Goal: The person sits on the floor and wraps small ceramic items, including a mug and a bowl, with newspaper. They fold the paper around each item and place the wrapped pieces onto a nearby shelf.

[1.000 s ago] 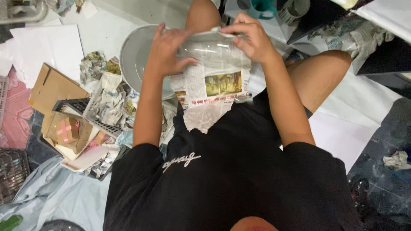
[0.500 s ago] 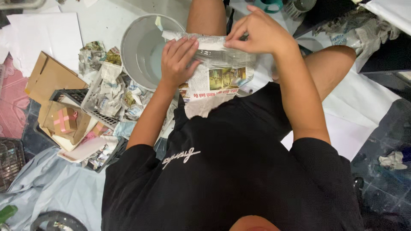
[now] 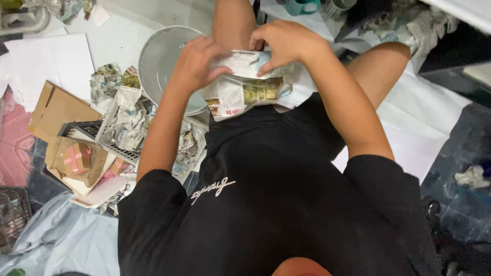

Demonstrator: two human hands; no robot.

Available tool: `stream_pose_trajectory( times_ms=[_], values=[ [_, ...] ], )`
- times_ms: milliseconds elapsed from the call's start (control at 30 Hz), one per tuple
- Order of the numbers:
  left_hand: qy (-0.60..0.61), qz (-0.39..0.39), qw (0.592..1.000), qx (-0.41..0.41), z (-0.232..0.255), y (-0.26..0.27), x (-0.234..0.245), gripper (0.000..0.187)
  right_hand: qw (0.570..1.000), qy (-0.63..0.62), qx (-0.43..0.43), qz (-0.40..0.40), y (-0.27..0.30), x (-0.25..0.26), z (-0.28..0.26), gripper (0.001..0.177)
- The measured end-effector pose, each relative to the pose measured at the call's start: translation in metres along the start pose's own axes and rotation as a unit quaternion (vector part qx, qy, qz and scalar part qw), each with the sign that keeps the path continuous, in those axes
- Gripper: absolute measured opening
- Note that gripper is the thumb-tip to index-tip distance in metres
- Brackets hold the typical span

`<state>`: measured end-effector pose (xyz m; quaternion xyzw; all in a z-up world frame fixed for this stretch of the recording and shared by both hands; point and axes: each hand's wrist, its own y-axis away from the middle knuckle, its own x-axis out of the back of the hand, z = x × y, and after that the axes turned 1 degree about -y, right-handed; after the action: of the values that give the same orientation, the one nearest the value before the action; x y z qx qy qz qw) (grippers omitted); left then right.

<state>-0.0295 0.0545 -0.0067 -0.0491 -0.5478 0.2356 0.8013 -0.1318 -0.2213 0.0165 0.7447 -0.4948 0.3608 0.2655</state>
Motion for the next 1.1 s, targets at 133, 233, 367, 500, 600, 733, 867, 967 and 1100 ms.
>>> stream_pose_trajectory(
  times_ms=[133, 233, 367, 500, 600, 733, 867, 967, 1100],
  values=[
    [0.054, -0.053, 0.997, 0.0, 0.0, -0.018, 0.013, 0.062, 0.998, -0.032, -0.043, -0.014, 0.009, -0.017, 0.013, 0.07],
    [0.063, -0.089, 0.994, -0.002, -0.002, -0.026, 0.012, 0.063, 0.998, -0.047, -0.05, 0.014, 0.023, -0.034, 0.017, 0.074],
    [0.105, -0.165, 0.977, 0.087, 0.002, -0.018, 0.009, 0.066, 0.995, -0.047, -0.039, 0.074, 0.047, -0.056, 0.006, 0.073],
    [0.02, -0.11, 0.993, 0.037, 0.021, 0.007, 0.008, 0.076, 0.992, -0.066, -0.037, 0.102, 0.066, -0.07, -0.024, 0.076],
    [0.005, -0.1, 0.994, 0.045, 0.036, 0.031, 0.008, 0.068, 0.987, -0.026, -0.045, 0.152, 0.079, -0.086, -0.038, 0.078],
    [-0.006, -0.078, 0.996, 0.05, 0.049, 0.062, 0.005, 0.067, 0.972, 0.019, 0.029, 0.234, 0.094, -0.117, -0.045, 0.094],
    [0.009, -0.114, 0.987, 0.112, 0.054, 0.071, -0.001, 0.07, 0.97, -0.153, -0.023, 0.189, 0.102, -0.136, -0.046, 0.091],
    [-0.027, -0.054, 0.995, 0.074, 0.067, 0.099, -0.012, 0.069, 0.934, -0.279, -0.004, 0.225, 0.106, -0.173, -0.058, 0.075],
    [-0.068, 0.023, 0.996, 0.045, 0.085, 0.119, -0.022, 0.081, 0.9, -0.336, -0.024, 0.277, 0.115, -0.196, -0.08, 0.063]
  ],
)
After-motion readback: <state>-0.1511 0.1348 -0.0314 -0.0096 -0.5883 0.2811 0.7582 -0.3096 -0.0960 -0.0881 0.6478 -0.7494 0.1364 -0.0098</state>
